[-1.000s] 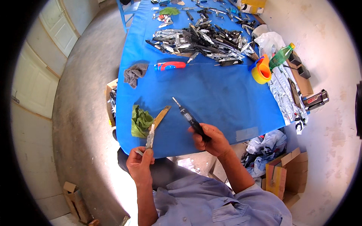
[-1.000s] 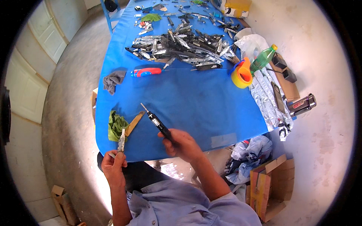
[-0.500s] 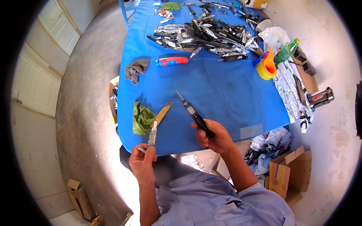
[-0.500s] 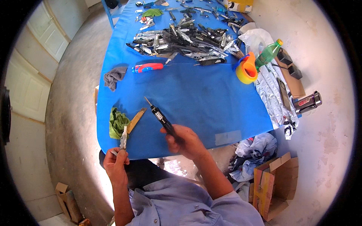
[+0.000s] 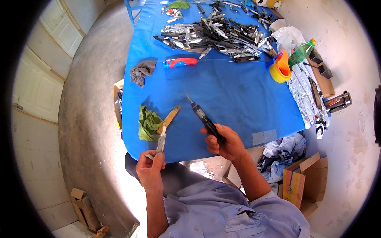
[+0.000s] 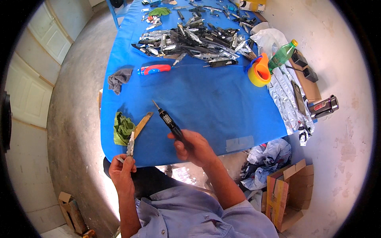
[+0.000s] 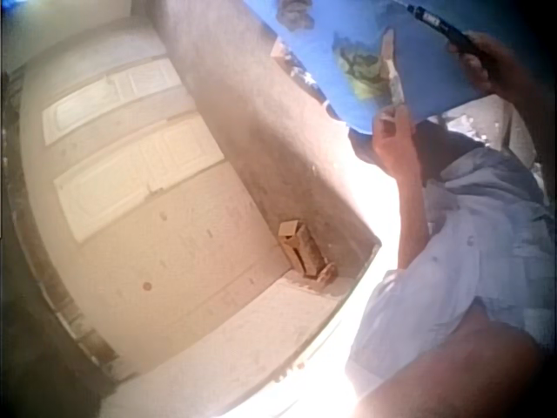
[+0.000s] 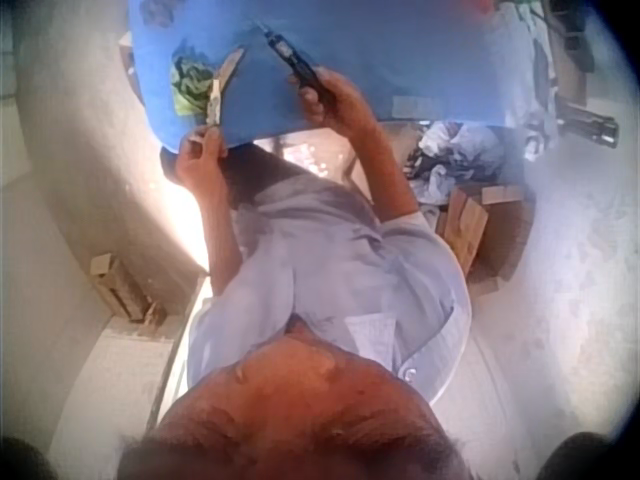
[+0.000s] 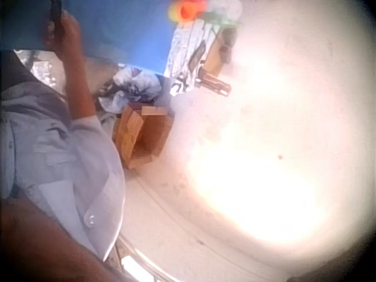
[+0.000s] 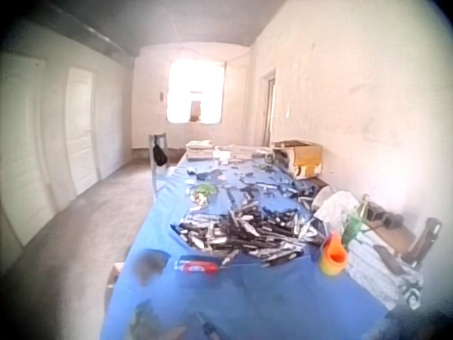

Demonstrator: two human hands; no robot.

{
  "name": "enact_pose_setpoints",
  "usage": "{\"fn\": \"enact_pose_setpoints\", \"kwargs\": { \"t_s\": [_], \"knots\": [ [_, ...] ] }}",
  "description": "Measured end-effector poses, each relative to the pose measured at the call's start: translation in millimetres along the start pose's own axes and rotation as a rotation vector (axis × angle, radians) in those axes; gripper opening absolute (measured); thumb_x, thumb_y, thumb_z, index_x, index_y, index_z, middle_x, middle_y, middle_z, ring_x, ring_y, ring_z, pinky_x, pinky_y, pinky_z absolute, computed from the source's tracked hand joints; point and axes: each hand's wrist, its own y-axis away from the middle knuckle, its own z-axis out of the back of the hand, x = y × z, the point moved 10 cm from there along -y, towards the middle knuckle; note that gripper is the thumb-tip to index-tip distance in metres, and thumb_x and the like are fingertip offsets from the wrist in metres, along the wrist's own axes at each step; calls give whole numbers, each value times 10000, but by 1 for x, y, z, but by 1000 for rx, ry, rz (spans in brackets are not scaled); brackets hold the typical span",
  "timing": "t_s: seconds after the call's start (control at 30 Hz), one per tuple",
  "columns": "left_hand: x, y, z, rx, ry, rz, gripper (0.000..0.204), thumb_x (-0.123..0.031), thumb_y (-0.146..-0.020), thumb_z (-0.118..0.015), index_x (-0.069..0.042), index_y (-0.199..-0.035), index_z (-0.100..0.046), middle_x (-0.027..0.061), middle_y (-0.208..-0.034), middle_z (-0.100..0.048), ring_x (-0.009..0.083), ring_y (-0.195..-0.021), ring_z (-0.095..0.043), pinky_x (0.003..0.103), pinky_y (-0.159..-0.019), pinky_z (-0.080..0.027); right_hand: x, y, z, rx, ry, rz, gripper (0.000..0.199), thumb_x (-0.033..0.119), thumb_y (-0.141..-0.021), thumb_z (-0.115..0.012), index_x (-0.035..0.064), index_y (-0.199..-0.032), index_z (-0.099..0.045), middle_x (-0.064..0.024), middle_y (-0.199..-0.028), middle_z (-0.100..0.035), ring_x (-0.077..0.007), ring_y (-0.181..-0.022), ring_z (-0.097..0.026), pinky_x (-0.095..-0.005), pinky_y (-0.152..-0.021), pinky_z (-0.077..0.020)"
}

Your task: The person picks up a metal handle and uses pliers to insert and secure a small metal blade into it before wiping the assembled tool with a cloth.

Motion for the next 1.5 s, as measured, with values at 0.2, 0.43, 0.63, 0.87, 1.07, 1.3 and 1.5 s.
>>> {"fn": "enact_pose_setpoints", "kwargs": {
  "t_s": [0.2,0.43,0.63,0.87,1.07,1.3,1.5],
  "knots": [
    [4,-2,2,0,-7,2,202,-157,-957,-802,-6,-1003,-676,28,-794,-678,79,-669,-597,226,-626,-487,-1,-1,0,-34,-11,-7,496,336,-1132,-463,-103,-1322,-593,-27,-781,-562,-114,-636,-476,-280,-542,-389],
    [7,-3,1,5,7,10,196,-153,-956,-801,-6,-1001,-679,25,-789,-678,74,-666,-601,222,-621,-489,-1,-1,-1,18,-22,-13,500,346,-1138,-451,-84,-1351,-593,-23,-824,-581,-115,-635,-472,-284,-564,-395],
    [9,-3,2,-20,-14,21,181,-148,-953,-804,-18,-995,-685,20,-773,-673,70,-648,-599,217,-609,-484,1,0,1,-43,7,-3,524,344,-1135,-441,-106,-1370,-569,-12,-757,-532,-110,-615,-443,-273,-534,-381],
    [8,-3,2,12,-42,17,115,-59,-940,-771,-18,-1004,-684,19,-794,-676,78,-666,-601,223,-622,-485,0,1,-2,-81,0,-38,534,359,-1135,-429,-90,-1393,-559,0,-745,-511,-95,-599,-410,-264,-522,-361],
    [5,0,-4,43,-38,5,134,-33,-931,-770,-13,-1026,-677,39,-823,-674,105,-684,-611,242,-654,-502,2,0,-2,-57,49,6,536,371,-1132,-431,-81,-1389,-560,18,-754,-523,-80,-598,-418,-256,-509,-357],
    [6,1,-2,58,-25,25,145,-17,-930,-771,1,-1043,-682,46,-844,-688,108,-704,-626,242,-669,-509,-2,-1,0,-27,-34,-9,515,350,-1113,-464,-89,-1368,-551,-3,-786,-553,-97,-619,-467,-260,-541,-363],
    [3,0,-3,57,-35,23,143,-12,-925,-771,-3,-1041,-688,37,-848,-691,95,-713,-626,230,-674,-503,2,0,2,-34,-19,13,497,343,-1117,-463,-79,-1363,-560,-11,-798,-568,-101,-615,-471,-262,-542,-377]
  ]
}}
